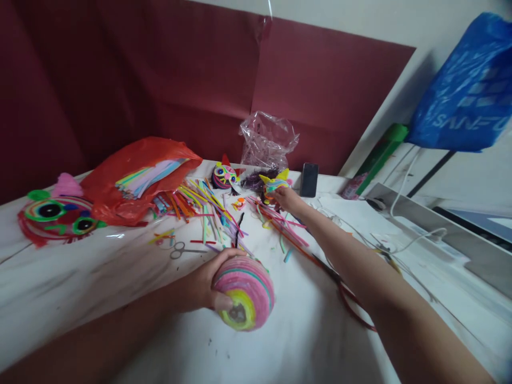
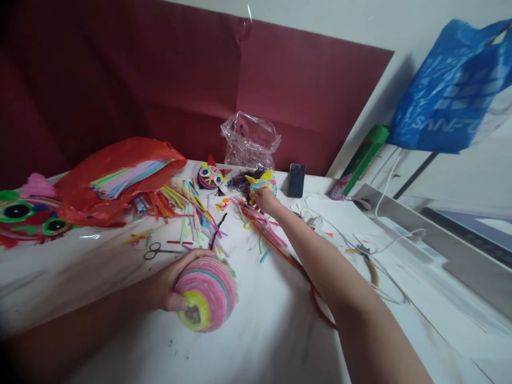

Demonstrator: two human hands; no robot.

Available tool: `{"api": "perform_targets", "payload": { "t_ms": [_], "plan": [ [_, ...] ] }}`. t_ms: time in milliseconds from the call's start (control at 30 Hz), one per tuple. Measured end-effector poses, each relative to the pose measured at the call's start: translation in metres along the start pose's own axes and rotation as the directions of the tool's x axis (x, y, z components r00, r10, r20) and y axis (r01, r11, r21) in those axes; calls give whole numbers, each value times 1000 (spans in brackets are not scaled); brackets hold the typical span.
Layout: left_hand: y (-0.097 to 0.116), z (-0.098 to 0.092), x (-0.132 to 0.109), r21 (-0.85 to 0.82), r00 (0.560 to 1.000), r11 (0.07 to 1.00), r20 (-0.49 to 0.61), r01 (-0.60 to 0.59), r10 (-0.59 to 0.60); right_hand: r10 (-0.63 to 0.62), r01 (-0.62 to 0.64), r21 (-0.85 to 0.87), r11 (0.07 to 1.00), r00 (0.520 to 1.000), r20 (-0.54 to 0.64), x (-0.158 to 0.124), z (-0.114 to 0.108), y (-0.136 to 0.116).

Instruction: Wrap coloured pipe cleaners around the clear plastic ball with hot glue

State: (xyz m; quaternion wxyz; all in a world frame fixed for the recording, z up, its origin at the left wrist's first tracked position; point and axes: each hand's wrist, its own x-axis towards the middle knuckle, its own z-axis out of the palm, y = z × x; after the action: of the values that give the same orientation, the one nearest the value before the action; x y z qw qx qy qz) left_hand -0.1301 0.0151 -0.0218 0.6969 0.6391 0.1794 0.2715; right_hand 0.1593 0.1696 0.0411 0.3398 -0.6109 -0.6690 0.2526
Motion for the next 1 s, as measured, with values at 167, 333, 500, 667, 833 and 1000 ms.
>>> {"api": "perform_targets", "payload": {
  "t_ms": [167,333,500,667,833,1000],
  "plan": [
    [2,-1,-2,-16,997,1000,76,16,-15,-56,52,58,997,995,79,-33,-2,-16],
    [-2,6,-5,-24,958,995,273,101,-91,-337,440,-53,896,755,563,-79,60,-34],
    [-1,6,-7,-3,962,995,254,103,-99,-282,469,-321,823,827,486,-67,86,-34],
    [2,5,-6,-26,960,993,261,114,-103,-236,315,-300,900,933,271,-41,53,-27],
    [8,10,-7,7,953,986,253,169,-165,-220,265,-156,952,941,258,-55,64,-39],
    [13,12,-9,-15,954,985,254,170,-161,-323,317,83,945,854,407,-74,115,-70]
  ]
}}
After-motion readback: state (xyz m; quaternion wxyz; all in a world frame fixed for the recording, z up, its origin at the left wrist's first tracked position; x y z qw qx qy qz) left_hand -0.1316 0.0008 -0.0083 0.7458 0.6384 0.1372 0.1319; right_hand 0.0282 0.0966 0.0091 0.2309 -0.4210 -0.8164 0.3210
